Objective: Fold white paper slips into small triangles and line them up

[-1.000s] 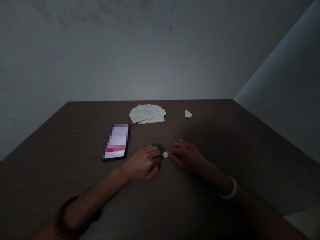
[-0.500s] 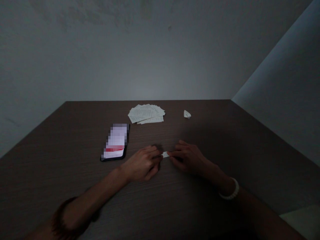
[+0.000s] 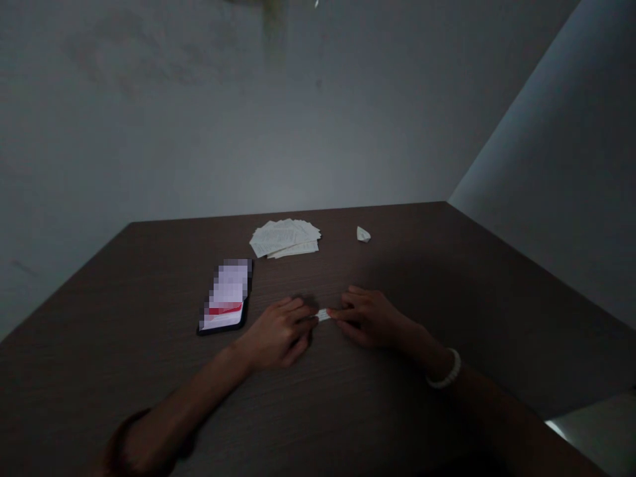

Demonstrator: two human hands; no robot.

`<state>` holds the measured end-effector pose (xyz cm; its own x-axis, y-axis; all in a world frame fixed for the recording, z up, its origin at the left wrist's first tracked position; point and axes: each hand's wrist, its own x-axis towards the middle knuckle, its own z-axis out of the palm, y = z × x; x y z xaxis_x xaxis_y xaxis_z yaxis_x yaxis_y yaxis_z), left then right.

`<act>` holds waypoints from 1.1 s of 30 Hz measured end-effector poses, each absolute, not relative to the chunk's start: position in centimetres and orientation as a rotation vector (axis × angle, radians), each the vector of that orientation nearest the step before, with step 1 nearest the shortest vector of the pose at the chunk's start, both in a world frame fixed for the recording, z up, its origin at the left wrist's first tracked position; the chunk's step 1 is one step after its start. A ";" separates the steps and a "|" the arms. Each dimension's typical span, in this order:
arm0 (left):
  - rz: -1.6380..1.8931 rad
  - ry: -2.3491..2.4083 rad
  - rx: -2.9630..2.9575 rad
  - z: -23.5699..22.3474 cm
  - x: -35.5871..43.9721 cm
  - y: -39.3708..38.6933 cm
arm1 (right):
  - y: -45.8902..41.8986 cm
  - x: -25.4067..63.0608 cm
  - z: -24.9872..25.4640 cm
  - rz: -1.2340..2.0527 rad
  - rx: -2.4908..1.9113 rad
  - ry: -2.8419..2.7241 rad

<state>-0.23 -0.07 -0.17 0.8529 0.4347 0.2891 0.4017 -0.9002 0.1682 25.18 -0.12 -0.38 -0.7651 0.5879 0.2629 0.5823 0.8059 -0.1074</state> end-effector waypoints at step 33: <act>0.396 0.808 2.865 0.2 -0.4 -0.3 | 0.1 23.6 -0.2 0.038 -1.017 -2.792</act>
